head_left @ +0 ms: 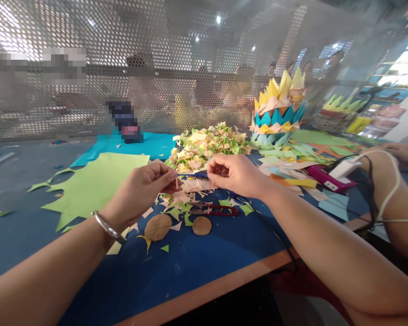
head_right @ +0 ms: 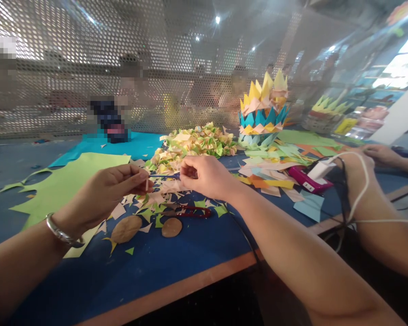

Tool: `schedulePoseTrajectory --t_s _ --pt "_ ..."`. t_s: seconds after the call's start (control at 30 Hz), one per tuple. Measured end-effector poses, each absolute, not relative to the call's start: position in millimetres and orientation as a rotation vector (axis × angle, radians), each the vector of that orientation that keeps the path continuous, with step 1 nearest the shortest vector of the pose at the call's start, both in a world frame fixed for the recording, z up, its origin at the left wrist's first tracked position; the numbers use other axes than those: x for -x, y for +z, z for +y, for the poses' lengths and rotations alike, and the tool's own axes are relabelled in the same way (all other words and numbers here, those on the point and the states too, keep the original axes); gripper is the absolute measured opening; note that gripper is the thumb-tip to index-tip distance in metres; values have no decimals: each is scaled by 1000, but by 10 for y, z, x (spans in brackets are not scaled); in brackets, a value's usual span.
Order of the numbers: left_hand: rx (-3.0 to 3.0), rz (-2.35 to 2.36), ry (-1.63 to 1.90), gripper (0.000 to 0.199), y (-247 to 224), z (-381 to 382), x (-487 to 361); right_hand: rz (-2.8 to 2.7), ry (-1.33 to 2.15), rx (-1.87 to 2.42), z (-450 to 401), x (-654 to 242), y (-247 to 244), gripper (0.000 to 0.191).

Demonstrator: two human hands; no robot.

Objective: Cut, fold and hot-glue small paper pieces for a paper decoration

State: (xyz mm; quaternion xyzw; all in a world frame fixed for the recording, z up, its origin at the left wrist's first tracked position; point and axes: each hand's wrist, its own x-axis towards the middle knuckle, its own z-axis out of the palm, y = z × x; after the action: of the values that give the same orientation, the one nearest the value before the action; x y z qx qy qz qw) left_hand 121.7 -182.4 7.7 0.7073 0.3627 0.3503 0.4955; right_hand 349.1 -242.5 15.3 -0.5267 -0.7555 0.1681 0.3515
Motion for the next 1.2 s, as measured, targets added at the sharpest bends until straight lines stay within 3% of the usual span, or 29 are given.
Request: schedulePoseTrajectory --t_s 0.17,0.47,0.7,1.2 --pt "-1644 868 963 26 51 -1813 -1237 -1823 475 1294 -2377 -3513 126 10" --pt "-1427 796 1103 23 57 -1874 -1314 -1369 869 1102 -2310 -3502 91 37" --pt "-1532 729 1012 25 36 -1977 -1360 -1320 1131 1001 -2328 -3411 28 32" --pt "-1877 754 882 28 27 -1875 -1292 -1252 1191 1014 -2324 -3415 48 27"
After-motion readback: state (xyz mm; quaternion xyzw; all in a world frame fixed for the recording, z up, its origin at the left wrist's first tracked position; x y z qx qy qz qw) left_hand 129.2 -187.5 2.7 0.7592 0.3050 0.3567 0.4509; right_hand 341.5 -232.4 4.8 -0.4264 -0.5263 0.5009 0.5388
